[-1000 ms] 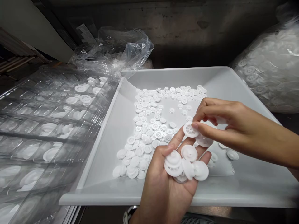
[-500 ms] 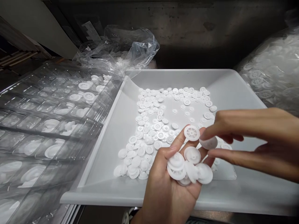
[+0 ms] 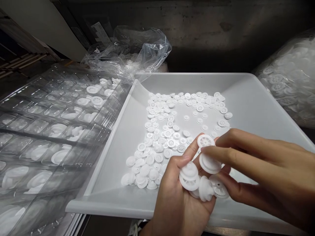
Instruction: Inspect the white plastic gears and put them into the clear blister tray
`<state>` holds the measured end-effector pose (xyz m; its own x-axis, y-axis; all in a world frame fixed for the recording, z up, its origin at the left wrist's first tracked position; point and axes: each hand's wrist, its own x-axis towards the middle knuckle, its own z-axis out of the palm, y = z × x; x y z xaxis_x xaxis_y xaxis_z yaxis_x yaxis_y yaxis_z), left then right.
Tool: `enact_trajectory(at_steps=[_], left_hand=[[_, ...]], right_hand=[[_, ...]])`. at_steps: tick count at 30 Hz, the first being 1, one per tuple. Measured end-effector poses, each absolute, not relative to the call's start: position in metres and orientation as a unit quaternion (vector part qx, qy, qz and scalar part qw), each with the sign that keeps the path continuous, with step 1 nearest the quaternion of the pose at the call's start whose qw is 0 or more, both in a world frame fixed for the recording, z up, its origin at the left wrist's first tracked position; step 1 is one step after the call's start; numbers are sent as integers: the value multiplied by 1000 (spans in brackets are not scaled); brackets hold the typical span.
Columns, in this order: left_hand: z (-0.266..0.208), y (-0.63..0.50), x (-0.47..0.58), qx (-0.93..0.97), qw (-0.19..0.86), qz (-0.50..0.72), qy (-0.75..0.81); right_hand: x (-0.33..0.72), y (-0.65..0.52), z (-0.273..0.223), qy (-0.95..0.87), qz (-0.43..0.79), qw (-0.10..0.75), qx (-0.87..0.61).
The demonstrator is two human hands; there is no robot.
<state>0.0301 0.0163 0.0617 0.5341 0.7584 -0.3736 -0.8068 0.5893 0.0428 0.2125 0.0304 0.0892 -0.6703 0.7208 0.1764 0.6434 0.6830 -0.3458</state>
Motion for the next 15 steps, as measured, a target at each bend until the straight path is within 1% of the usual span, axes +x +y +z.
enact_trajectory(at_steps=[2,4,7,11,15], left_hand=[[60,16,29,-84,867,461,168],[58,15,29,-104,869,458,158],[59,15,31,-133,864,455,169],[65,19,37,-177,848,449,219],[68,21,40,-175,847,447,228]], right_hand=[[208,30,87,-908,87,152,-380],[203,31,82,-908,47,182,-374],[196,32,76,-904,51,203,-373],[194,35,73,-900,55,209,-378],[195,39,73,-897,47,226,-377]])
